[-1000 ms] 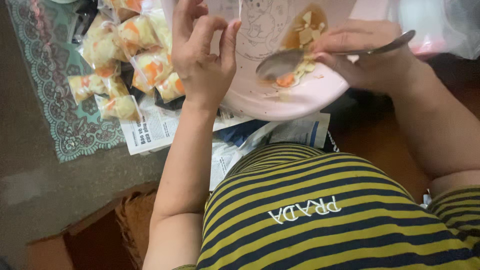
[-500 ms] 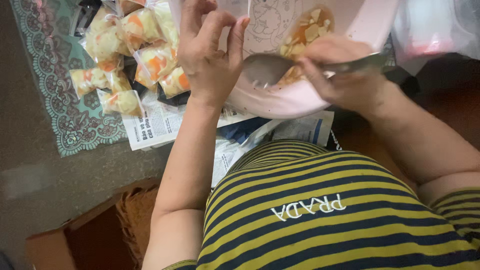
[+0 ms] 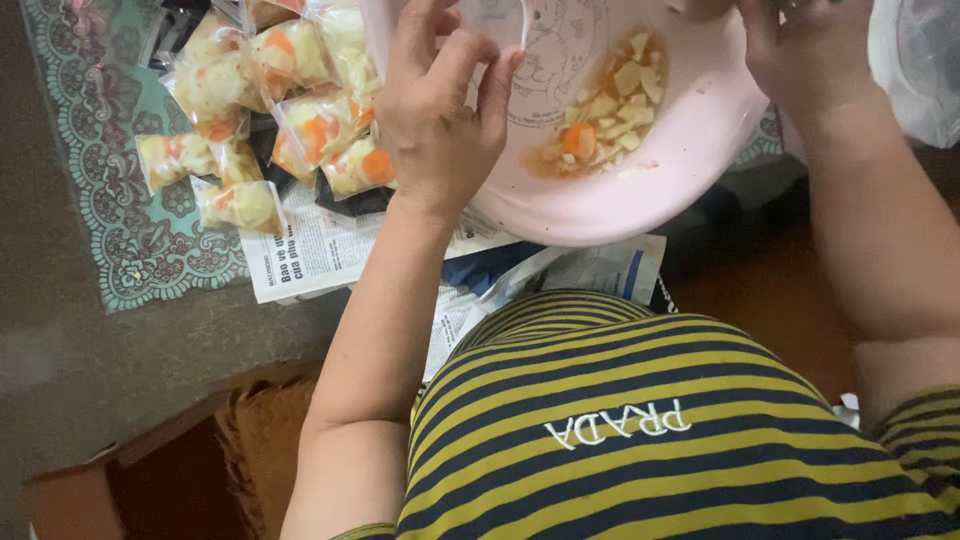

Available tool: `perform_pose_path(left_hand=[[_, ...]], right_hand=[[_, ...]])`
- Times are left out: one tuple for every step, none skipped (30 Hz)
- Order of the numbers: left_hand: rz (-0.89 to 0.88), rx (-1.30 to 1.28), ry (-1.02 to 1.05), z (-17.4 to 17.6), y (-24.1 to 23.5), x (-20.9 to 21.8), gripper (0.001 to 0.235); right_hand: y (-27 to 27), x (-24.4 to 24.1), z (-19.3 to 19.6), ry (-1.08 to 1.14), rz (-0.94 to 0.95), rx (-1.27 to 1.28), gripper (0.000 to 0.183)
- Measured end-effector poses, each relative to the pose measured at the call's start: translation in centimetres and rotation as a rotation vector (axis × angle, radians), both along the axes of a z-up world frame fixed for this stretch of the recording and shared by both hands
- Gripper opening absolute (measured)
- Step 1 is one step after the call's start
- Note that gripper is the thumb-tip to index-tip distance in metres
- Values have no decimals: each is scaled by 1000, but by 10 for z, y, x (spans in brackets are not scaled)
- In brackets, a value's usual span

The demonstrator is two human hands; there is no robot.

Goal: The person portions pickled vegetables from a large pink bowl into small plastic bags using a spoon and their hands.

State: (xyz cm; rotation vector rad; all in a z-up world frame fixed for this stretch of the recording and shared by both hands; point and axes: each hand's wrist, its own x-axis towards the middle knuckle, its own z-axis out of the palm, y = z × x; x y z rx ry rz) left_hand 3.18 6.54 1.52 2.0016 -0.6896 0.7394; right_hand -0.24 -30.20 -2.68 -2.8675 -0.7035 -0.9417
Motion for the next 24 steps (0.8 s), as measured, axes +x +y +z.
perform_pose_path(left_hand=[[-3, -3, 16, 1, 1, 0, 23], [-1, -10, -2, 1, 3, -1, 23], [-2, -17, -18, 1, 3, -2, 22], [-2, -25, -35, 0, 2, -2, 22], [-6, -14, -15, 0, 2, -3, 22], [-11, -4, 6, -1, 2, -3, 23], [-19, 8, 26, -2, 1, -5, 23], [-13, 11, 19, -2, 1, -6, 23], [-7, 11, 9, -2, 0, -4, 23], [-1, 10, -1, -2, -1, -3, 23], [4, 4, -5, -2, -1, -3, 23], [9, -1, -10, -2, -2, -4, 22], [16, -4, -12, -2, -1, -5, 22], [17, -6, -5, -2, -1, -5, 22], [19, -7, 0, -2, -1, -5, 22], [21, -8, 6, -2, -1, -5, 22], [24, -10, -3, -2, -1, -5, 22], [27, -12, -11, -2, -1, -5, 22], [27, -14, -18, -3, -1, -5, 22], [33, -13, -11, -3, -1, -5, 22], [36, -11, -5, -3, -1, -5, 22], [40, -9, 0, -2, -1, -6, 22], [37, -11, -4, -2, -1, -6, 22], [35, -14, -9, -2, -1, -6, 22]], right_hand=[[-1, 3, -6, -6, -46, -28, 6], [-3, 5, -12, -13, -92, -57, 10], [-5, 5, -20, 54, -5, 139, 6], [-6, 2, -29, 121, 82, 335, 4], [-8, -1, -38, 192, 167, 533, 6], [-12, -4, -45, 264, 162, 654, 5], [-15, -9, -52, 334, 154, 776, 5], [-17, -14, -59, 383, 119, 843, 7], [-19, -16, -63, 425, 84, 908, 9], [-19, -18, -67, 447, 24, 917, 10], [-19, -20, -68, 472, -33, 924, 12], [-18, -23, -69, 486, -48, 962, 11], [-14, -26, -69, 503, -61, 1002, 11], [-9, -29, -69, 520, -74, 1041, 12], [-2, -30, -69, 544, -83, 1083, 11], [5, -32, -67, 568, -91, 1124, 10], [12, -32, -66, 591, -99, 1166, 10], [19, -32, -66, 618, -129, 1192, 10], [27, -31, -65, 645, -161, 1218, 11], [35, -29, -65, 672, -194, 1243, 12], [42, -27, -66, 690, -177, 1278, 12], [48, -25, -66, 707, -160, 1312, 12], [54, -23, -67, 724, -145, 1346, 12], [58, -20, -68, 759, -99, 1418, 12]])
